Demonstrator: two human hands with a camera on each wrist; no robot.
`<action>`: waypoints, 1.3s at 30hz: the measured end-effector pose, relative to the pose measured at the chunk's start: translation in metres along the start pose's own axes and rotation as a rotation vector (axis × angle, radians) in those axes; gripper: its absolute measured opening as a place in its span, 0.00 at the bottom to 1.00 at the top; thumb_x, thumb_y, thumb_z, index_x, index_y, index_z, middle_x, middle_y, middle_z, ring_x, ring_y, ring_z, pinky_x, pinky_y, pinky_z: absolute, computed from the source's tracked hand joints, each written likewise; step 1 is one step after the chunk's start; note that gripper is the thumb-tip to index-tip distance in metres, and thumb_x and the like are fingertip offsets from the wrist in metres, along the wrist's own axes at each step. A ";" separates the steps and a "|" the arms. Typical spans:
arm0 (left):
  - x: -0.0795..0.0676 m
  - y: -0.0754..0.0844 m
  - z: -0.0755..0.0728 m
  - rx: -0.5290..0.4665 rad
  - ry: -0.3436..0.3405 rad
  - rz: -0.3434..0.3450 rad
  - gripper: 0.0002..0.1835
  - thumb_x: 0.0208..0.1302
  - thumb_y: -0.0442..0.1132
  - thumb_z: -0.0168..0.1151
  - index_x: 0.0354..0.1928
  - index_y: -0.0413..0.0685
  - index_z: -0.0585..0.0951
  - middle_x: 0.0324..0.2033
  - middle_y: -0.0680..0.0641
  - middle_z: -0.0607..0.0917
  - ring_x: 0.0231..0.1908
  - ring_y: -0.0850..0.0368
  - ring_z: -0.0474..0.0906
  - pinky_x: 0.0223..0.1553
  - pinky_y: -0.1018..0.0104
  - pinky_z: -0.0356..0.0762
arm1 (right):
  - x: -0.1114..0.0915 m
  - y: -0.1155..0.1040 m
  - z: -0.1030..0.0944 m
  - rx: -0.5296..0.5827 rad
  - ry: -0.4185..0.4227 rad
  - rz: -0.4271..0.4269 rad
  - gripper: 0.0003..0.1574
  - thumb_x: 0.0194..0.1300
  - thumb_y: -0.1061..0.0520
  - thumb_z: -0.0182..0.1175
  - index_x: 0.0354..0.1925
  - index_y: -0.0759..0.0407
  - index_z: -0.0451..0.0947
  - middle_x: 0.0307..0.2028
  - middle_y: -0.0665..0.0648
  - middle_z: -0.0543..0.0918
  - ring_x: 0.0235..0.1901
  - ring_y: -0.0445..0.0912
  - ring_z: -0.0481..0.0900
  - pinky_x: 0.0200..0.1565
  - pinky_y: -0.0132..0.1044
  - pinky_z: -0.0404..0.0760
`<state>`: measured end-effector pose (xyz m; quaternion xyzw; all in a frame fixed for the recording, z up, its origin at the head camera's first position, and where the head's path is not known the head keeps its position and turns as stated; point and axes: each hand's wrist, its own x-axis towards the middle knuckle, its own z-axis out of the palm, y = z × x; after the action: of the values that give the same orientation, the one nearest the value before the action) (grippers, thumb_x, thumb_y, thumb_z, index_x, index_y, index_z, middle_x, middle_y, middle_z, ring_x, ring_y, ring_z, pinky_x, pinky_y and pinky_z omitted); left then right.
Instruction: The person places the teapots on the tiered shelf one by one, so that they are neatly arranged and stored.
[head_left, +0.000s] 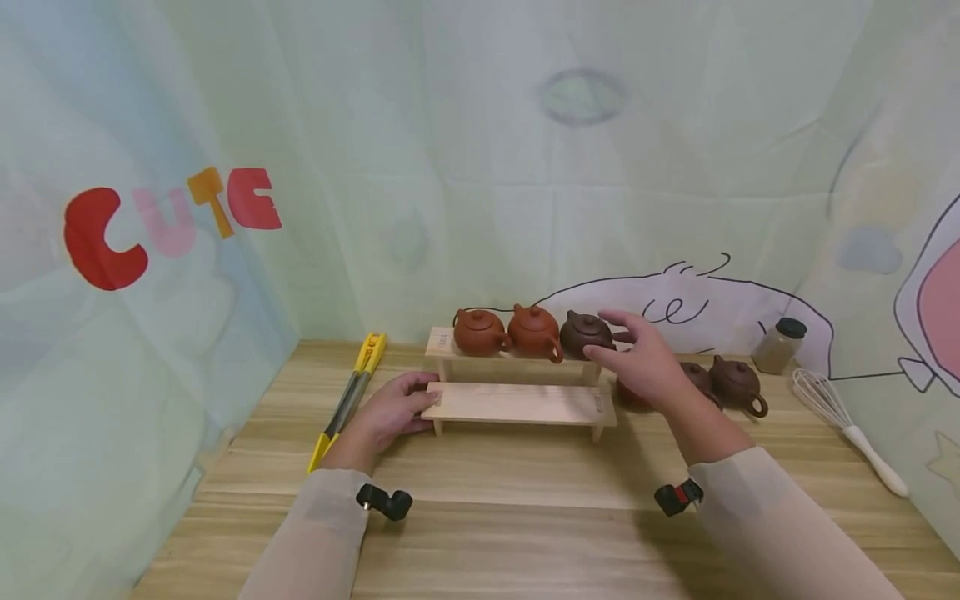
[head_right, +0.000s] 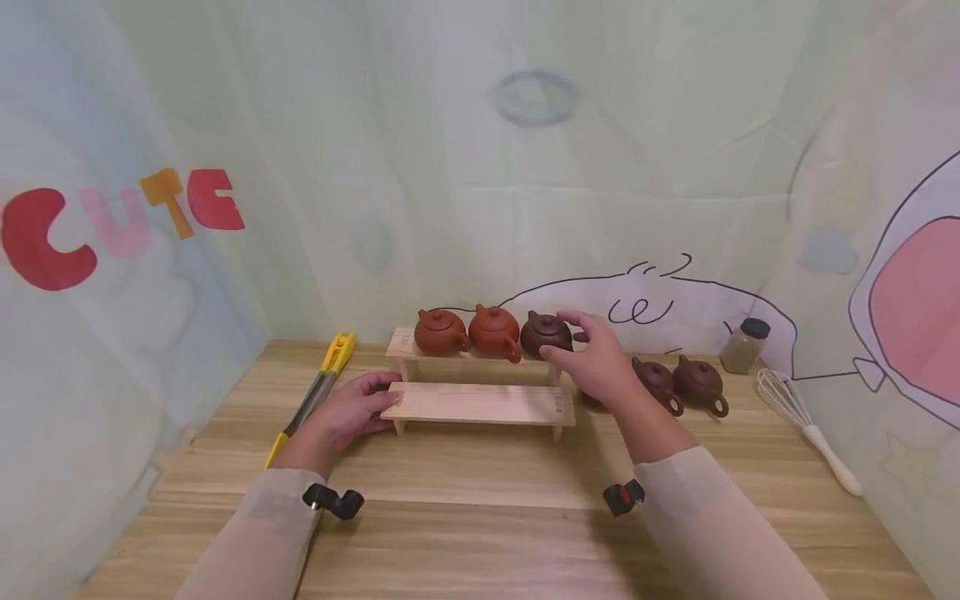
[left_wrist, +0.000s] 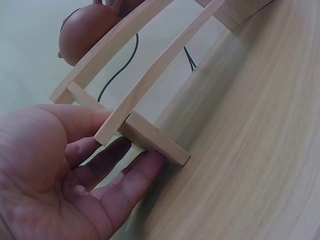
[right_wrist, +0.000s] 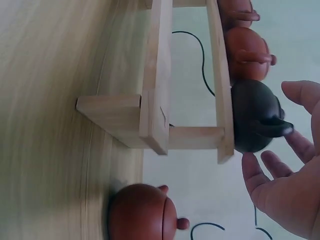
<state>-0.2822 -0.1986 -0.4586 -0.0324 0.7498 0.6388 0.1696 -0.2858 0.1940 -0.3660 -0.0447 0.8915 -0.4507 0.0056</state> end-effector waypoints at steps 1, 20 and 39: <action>0.000 0.000 0.000 0.002 0.000 -0.002 0.26 0.82 0.40 0.57 0.77 0.45 0.71 0.75 0.35 0.73 0.67 0.40 0.79 0.64 0.43 0.85 | -0.004 0.001 -0.002 -0.007 0.004 0.000 0.49 0.69 0.40 0.72 0.81 0.46 0.64 0.81 0.62 0.64 0.78 0.65 0.66 0.73 0.68 0.73; -0.002 -0.007 -0.002 -0.015 -0.028 0.011 0.28 0.83 0.41 0.56 0.79 0.45 0.68 0.75 0.34 0.72 0.67 0.43 0.79 0.65 0.44 0.84 | -0.076 0.070 -0.049 -0.074 0.185 -0.029 0.42 0.72 0.44 0.72 0.75 0.59 0.71 0.65 0.71 0.81 0.57 0.52 0.84 0.47 0.24 0.84; 0.003 -0.006 -0.004 -0.053 -0.043 0.010 0.27 0.83 0.40 0.55 0.79 0.45 0.67 0.75 0.35 0.72 0.63 0.47 0.81 0.63 0.49 0.86 | -0.062 0.162 -0.123 -0.227 0.159 0.174 0.59 0.75 0.36 0.65 0.82 0.69 0.52 0.79 0.83 0.55 0.75 0.82 0.56 0.64 0.79 0.68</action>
<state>-0.2847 -0.2029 -0.4646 -0.0194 0.7290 0.6597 0.1815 -0.2425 0.3936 -0.4248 0.0680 0.9349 -0.3468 -0.0311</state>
